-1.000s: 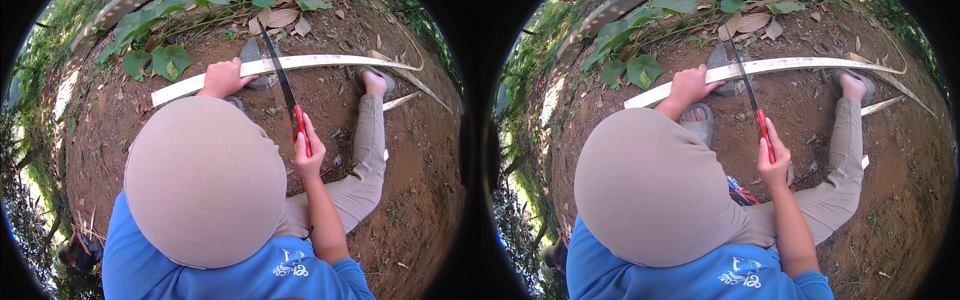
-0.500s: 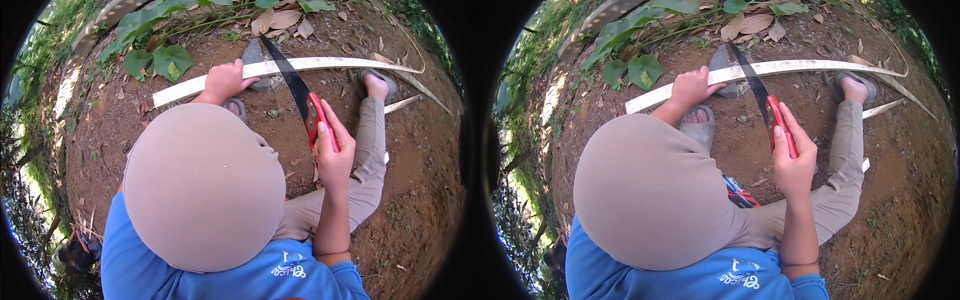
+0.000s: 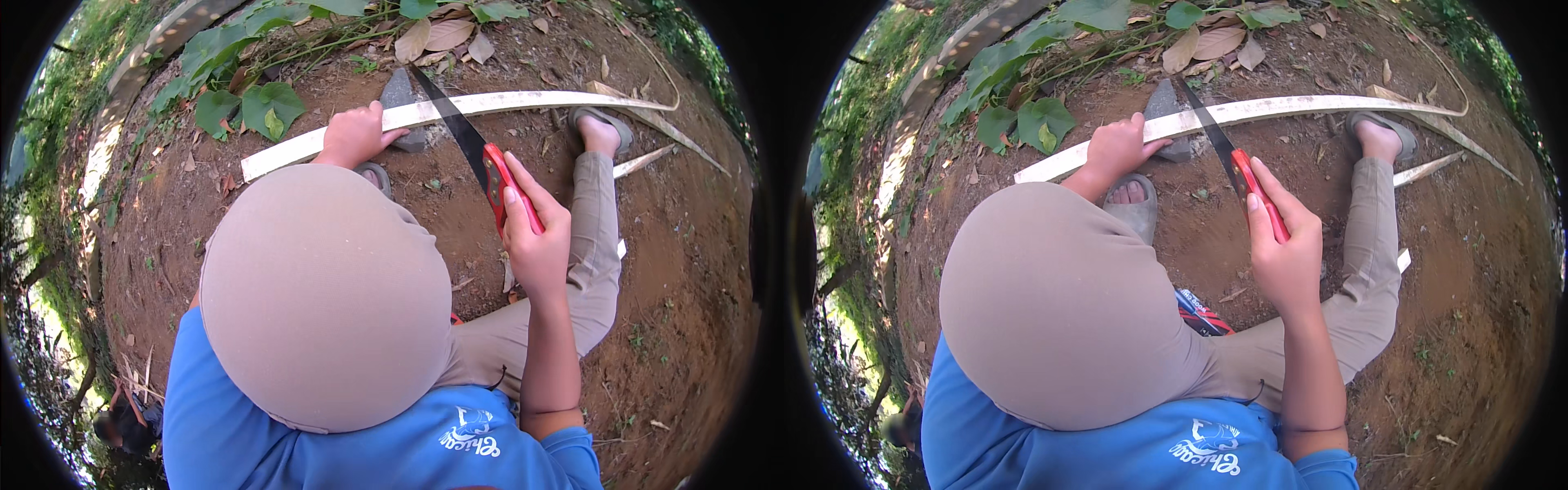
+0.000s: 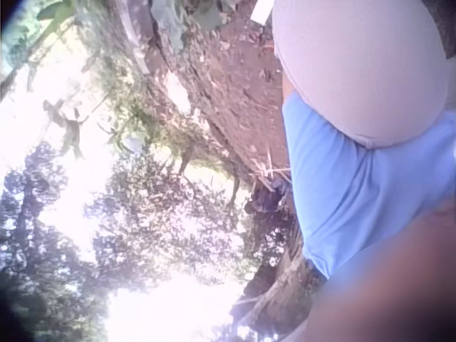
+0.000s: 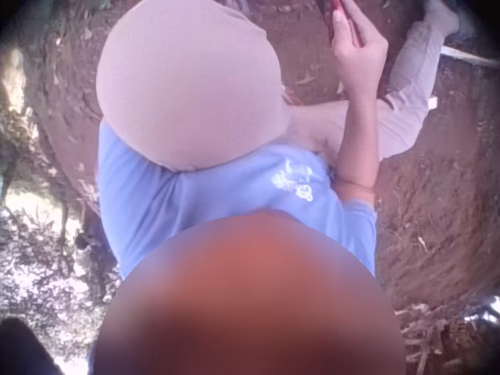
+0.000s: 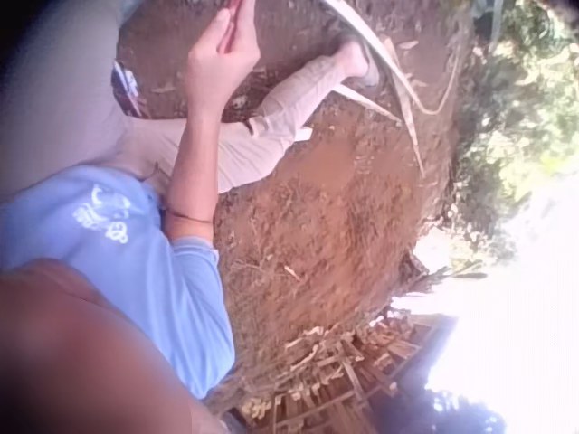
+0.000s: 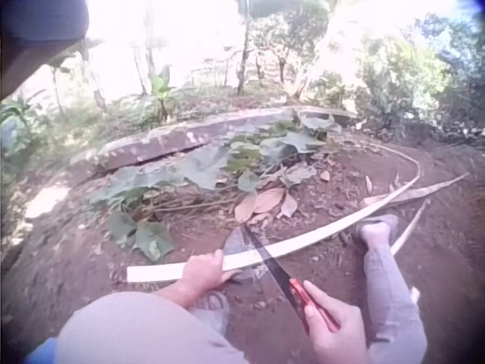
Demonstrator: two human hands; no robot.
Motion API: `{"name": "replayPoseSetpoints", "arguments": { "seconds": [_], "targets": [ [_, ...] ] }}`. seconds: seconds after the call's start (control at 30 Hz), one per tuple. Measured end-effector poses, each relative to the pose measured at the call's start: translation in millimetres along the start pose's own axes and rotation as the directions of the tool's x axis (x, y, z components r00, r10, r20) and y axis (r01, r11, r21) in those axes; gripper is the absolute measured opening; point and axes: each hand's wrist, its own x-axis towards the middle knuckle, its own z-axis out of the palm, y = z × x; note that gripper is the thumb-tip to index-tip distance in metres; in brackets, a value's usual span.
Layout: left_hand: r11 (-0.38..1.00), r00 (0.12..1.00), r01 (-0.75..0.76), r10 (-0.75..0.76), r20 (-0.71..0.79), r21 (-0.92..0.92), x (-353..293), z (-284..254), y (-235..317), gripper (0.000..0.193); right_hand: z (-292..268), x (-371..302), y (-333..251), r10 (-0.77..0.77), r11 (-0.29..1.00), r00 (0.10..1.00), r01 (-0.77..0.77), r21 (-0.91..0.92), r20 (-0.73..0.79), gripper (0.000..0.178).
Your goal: The person saws a piece of wood while holding it against a stone on the ground.
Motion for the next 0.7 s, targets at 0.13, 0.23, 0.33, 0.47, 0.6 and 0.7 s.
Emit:
{"name": "replayPoseSetpoints", "arguments": {
  "seconds": [0.13, 0.23, 0.33, 0.47, 0.6, 0.7],
  "targets": [
    [1.0, 0.999, -0.005, 0.006, -0.038, 0.017, 0.4, -2.5, 0.3, 0.08, 14.1, 5.8, 4.1, -0.065, 0.998, 0.998, 0.065, 0.025, -0.024, 0.044],
    [1.0, 1.0, -0.005, 0.005, -0.017, -0.003, -1.7, -1.0, 3.2, 0.08, 23.0, 12.9, -0.1, -0.057, 0.997, 0.998, 0.058, -0.047, 0.019, 0.045],
    [1.0, 1.0, 0.011, -0.011, -0.011, 0.008, -0.3, -1.6, 0.3, 0.078, 26.5, 16.9, -7.4, -0.064, 0.994, 0.997, 0.059, -0.088, -0.053, 0.045],
    [1.0, 0.999, -0.004, 0.003, -0.051, -0.011, 2.7, -1.5, -1.2, 0.077, 28.4, 19.5, -8.5, -0.218, 0.974, 0.976, 0.217, -0.061, -0.012, 0.046],
    [1.0, 1.0, 0.013, -0.013, -0.005, 0.021, 1.0, -3.5, 0.5, 0.077, 33.7, 21.8, 1.5, -0.088, 0.994, 0.996, 0.088, -0.069, 0.0, 0.046],
    [1.0, 1.0, 0.009, -0.009, -0.013, -0.002, 2.2, -2.7, 1.4, 0.077, 41.0, 27.7, 10.0, -0.109, 0.99, 0.994, 0.108, -0.085, -0.001, 0.046]
  ]
}}
